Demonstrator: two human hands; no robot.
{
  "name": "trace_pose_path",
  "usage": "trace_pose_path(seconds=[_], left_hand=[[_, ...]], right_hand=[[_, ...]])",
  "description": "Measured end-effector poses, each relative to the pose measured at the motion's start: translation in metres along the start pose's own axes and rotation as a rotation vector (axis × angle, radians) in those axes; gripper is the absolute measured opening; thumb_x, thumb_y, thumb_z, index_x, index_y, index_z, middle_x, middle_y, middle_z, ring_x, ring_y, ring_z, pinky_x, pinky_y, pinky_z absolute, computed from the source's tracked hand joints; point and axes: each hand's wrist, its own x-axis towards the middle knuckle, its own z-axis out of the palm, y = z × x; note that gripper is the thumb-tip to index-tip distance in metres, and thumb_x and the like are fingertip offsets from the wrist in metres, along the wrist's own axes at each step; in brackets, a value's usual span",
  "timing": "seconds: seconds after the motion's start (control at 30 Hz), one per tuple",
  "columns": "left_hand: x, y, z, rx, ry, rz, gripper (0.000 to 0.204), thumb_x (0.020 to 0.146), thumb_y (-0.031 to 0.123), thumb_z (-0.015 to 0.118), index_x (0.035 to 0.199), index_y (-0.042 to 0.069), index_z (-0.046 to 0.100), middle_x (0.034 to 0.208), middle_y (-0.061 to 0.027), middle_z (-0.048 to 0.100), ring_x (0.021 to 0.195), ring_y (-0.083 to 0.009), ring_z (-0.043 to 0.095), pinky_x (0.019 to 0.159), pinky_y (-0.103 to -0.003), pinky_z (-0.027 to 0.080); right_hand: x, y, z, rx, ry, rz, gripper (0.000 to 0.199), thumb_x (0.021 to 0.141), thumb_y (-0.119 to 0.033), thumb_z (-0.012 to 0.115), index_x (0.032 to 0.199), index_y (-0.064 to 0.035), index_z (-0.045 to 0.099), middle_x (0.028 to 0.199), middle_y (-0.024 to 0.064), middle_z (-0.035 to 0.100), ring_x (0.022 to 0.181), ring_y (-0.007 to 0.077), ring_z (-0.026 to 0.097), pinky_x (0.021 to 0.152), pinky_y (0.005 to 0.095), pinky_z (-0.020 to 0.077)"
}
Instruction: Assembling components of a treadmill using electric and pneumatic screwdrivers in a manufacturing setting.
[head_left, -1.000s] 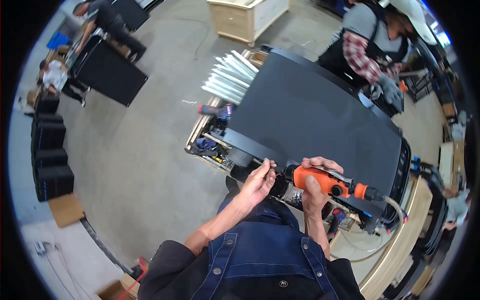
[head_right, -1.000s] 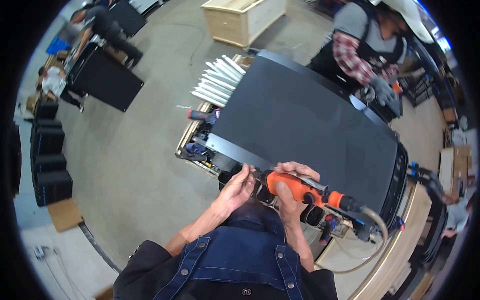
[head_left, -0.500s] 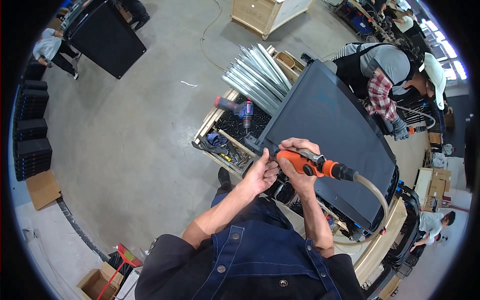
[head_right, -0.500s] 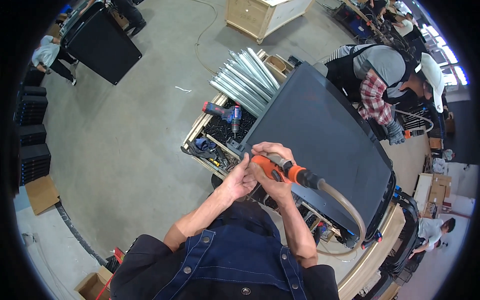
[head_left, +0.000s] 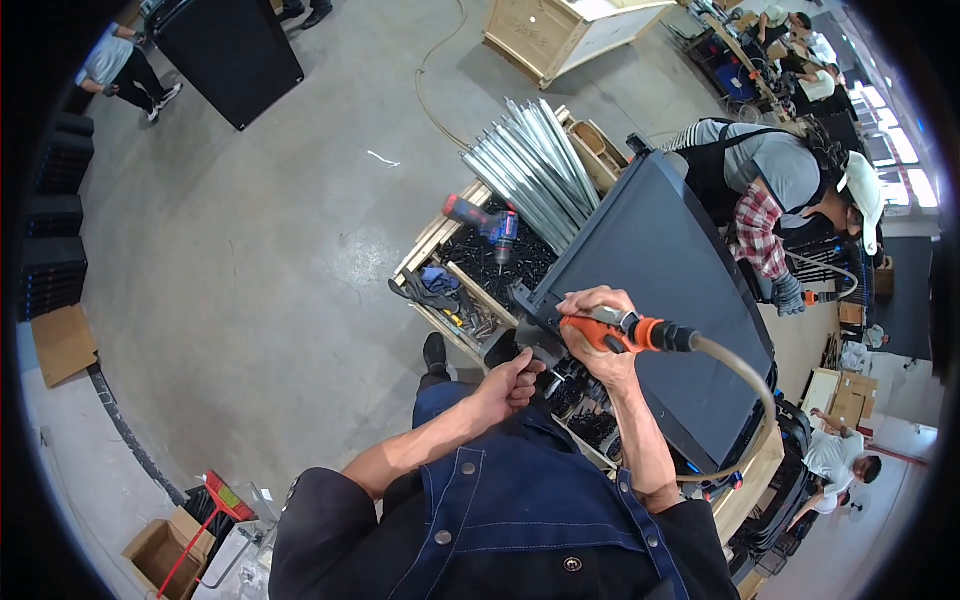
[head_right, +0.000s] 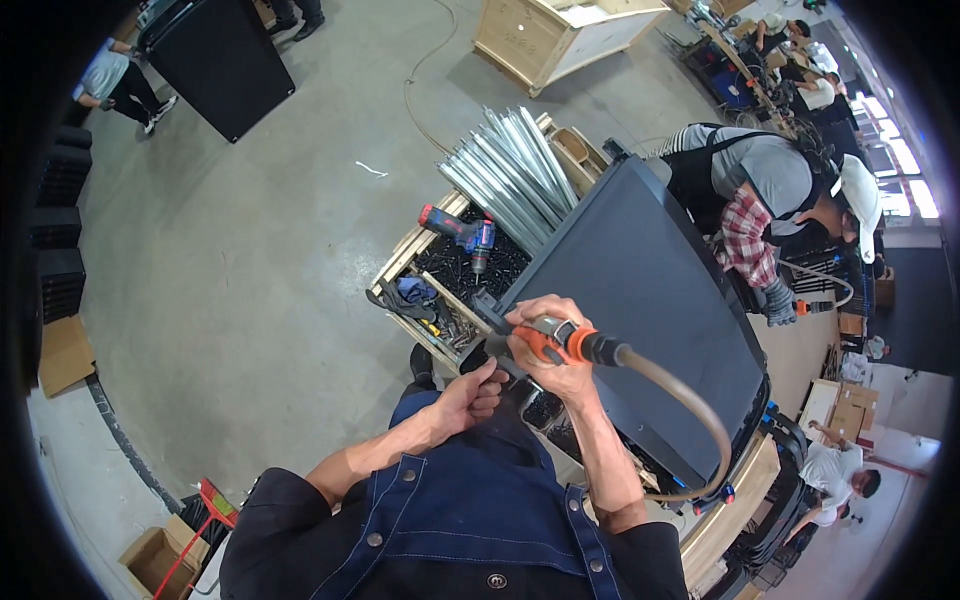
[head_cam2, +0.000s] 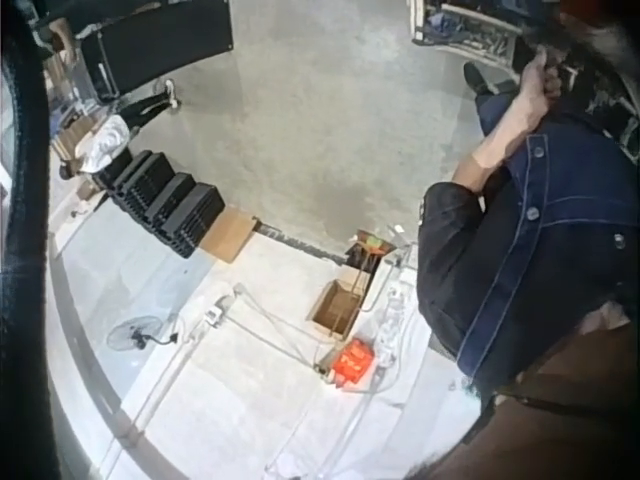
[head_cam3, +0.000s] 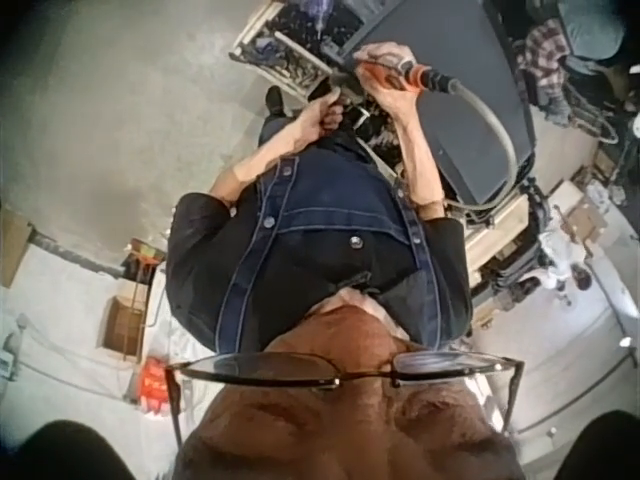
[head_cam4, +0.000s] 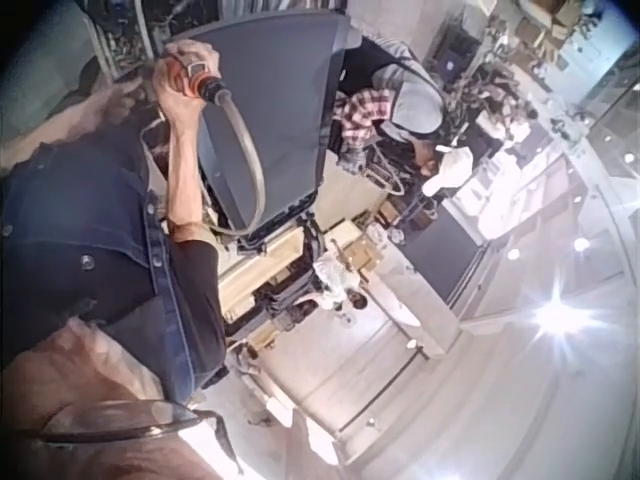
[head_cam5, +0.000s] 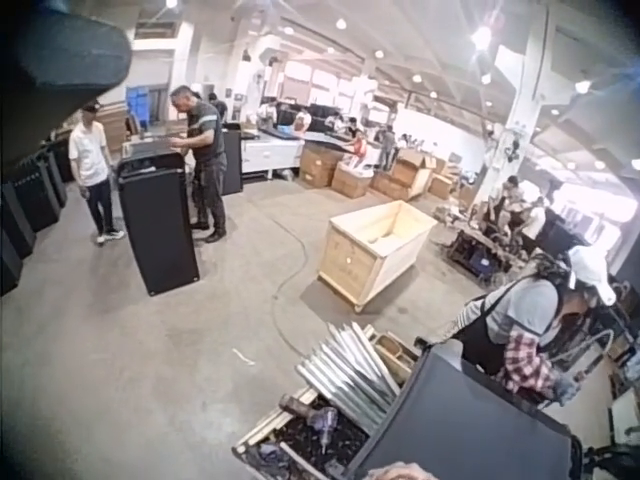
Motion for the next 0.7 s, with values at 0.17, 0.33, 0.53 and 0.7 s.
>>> trace_pose_path(seconds=[0.17, 0.33, 0.53, 0.7], left_hand=[[-0.006, -0.002, -0.004, 0.118, 0.095, 0.061, 0.036, 0.106, 0.045, 0.05, 0.1, 0.011, 0.058, 0.061, 0.0092, 0.032, 0.048, -0.0051, 0.029, 0.043, -0.025, 0.02], [-0.009, -0.012, -0.011, 0.412, 0.288, 0.234, 0.023, 0.105, 0.03, 0.051, 0.107, 0.009, 0.06, 0.085, 0.0006, 0.058, 0.072, -0.0115, 0.054, 0.063, -0.028, 0.043], [-0.016, -0.014, -0.024, 0.385, 0.175, 0.179, 0.036, 0.098, 0.0, 0.05, 0.134, -0.003, 0.051, 0.122, -0.0162, 0.063, 0.106, -0.0256, 0.066, 0.092, -0.035, 0.056], [0.001, -0.034, -0.009, 0.464, 0.073, 0.067, 0.039, 0.097, -0.003, 0.059, 0.135, -0.003, 0.05, 0.123, -0.0204, 0.063, 0.112, -0.0301, 0.067, 0.098, -0.038, 0.058]], right_hand=[[-0.002, -0.003, -0.001, 0.05, 0.103, 0.139, 0.035, 0.075, 0.008, 0.075, 0.105, -0.0043, 0.062, 0.107, 0.0118, 0.07, 0.104, 0.0232, 0.068, 0.097, 0.0422, 0.0535], [-0.002, -0.02, -0.002, -0.053, -0.046, 0.083, 0.045, 0.075, 0.002, 0.079, 0.118, -0.0044, 0.065, 0.129, 0.0149, 0.062, 0.115, 0.0244, 0.064, 0.096, 0.0402, 0.054], [-0.044, -0.039, -0.027, 0.069, 0.331, 0.05, 0.052, 0.078, -0.002, 0.08, 0.124, -0.0025, 0.057, 0.13, 0.018, 0.06, 0.11, 0.0297, 0.068, 0.096, 0.0425, 0.0549], [-0.134, -0.066, -0.069, 0.038, 0.662, 0.163, 0.055, 0.078, -0.005, 0.08, 0.126, -0.0025, 0.053, 0.115, 0.014, 0.061, 0.107, 0.0291, 0.069, 0.095, 0.0427, 0.0554]])
